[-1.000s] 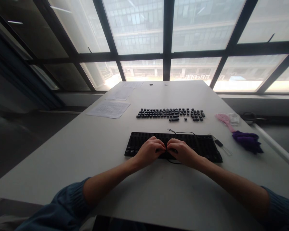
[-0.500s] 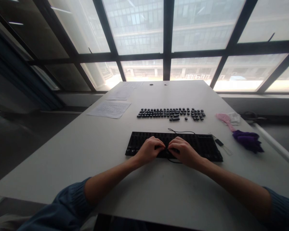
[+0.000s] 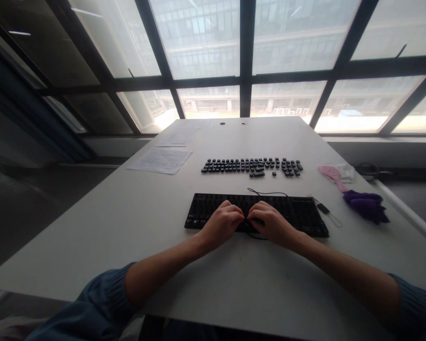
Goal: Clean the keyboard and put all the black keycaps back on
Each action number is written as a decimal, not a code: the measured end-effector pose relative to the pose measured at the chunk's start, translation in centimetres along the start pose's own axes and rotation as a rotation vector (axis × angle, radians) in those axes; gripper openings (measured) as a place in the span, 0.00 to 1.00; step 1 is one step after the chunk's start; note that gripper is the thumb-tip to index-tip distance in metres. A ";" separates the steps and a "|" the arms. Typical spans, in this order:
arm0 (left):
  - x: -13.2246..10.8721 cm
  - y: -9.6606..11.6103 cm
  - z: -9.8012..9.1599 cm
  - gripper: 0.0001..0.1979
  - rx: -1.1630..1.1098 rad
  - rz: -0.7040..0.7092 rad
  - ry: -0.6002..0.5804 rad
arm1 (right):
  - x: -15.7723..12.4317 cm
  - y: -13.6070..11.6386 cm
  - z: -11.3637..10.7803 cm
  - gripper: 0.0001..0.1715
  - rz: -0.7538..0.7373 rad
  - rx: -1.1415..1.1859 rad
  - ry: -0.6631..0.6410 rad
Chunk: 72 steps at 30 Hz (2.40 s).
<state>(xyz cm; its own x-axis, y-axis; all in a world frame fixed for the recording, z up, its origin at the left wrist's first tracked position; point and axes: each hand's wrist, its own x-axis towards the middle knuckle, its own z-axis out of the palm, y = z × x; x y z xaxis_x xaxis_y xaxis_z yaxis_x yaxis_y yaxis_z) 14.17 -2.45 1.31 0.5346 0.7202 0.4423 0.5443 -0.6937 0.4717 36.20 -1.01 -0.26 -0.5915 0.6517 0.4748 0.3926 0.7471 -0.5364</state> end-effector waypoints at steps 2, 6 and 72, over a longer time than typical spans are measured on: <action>0.0 0.0 0.0 0.07 -0.008 -0.018 0.009 | 0.0 0.0 0.0 0.09 -0.001 -0.001 0.001; 0.0 0.2 0.1 0.10 0.017 0.032 0.006 | 0.0 0.0 0.0 0.10 -0.001 -0.007 0.003; 6.7 -1.9 -3.0 0.08 0.114 -0.155 -0.029 | 4.8 3.5 -6.0 0.06 0.270 -0.245 0.124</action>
<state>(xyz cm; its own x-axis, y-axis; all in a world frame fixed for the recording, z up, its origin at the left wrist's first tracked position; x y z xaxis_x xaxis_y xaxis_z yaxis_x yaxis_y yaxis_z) 14.79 3.75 5.62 0.4561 0.8188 0.3486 0.6901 -0.5728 0.4425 38.95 5.53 4.31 -0.3603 0.8289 0.4280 0.6880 0.5459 -0.4781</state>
